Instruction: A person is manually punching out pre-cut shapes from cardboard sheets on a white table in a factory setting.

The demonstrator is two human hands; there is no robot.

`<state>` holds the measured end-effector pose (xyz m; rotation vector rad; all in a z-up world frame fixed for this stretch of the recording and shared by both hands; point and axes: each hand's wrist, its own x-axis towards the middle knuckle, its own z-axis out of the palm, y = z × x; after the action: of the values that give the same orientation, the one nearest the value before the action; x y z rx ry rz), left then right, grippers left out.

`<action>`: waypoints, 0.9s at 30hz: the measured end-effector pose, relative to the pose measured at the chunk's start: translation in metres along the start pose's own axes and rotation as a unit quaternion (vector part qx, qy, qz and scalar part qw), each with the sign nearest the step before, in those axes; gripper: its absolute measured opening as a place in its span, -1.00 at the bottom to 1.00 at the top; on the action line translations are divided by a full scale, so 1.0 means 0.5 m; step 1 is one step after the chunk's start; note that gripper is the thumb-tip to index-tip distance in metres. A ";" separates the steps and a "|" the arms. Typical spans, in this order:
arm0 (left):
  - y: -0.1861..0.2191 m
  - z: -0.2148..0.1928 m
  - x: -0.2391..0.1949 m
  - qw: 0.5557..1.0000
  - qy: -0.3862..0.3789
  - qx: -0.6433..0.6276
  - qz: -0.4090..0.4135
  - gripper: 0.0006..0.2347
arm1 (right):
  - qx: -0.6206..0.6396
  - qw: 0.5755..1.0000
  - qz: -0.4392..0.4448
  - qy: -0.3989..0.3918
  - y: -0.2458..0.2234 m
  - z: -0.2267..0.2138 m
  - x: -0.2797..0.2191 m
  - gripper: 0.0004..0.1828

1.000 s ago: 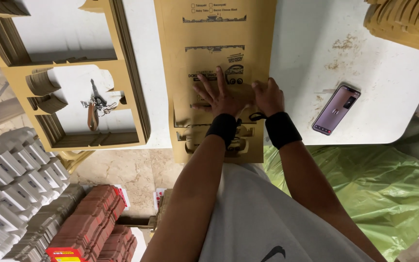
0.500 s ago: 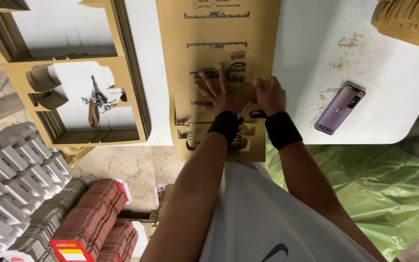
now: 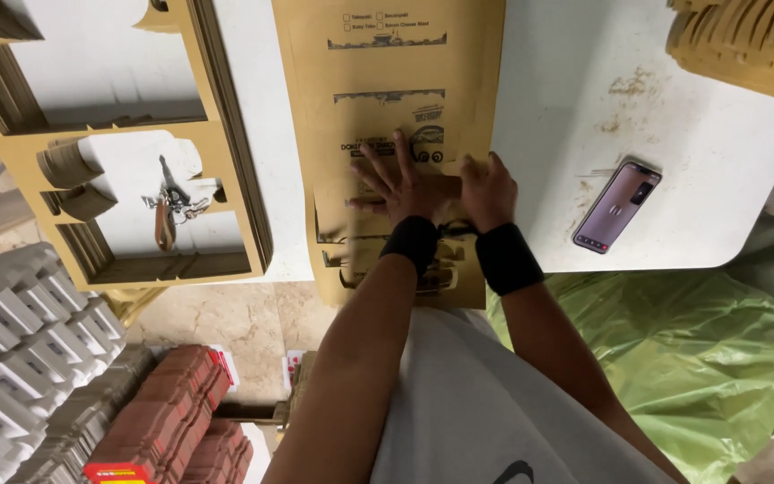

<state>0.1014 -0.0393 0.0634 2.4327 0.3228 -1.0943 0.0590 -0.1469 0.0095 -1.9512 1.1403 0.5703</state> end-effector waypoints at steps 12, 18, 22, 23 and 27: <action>-0.099 0.081 0.038 0.999 0.010 -0.021 0.047 0.14 | 0.117 0.992 -0.028 -0.040 0.062 0.007 0.064 -0.55; -0.076 -0.017 0.010 0.988 0.026 -0.115 -0.097 0.30 | 0.250 0.964 0.000 -0.089 0.030 -0.012 0.042 -0.71; -0.064 -0.028 0.010 0.981 0.008 -0.138 -0.138 0.25 | 0.241 0.968 -0.038 -0.063 -0.053 -0.030 -0.083 -0.73; -0.072 -0.018 0.017 0.981 0.008 -0.136 -0.141 0.30 | 0.273 0.959 -0.028 -0.068 -0.043 -0.020 -0.090 -0.72; -0.063 -0.029 0.011 0.981 0.003 -0.135 -0.138 0.31 | 0.275 0.959 0.011 -0.069 -0.016 -0.005 -0.049 -0.73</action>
<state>0.1023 -0.0046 0.0580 2.1938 0.7768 -1.0748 0.0540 -0.1342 0.0314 -1.4003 1.0915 0.3451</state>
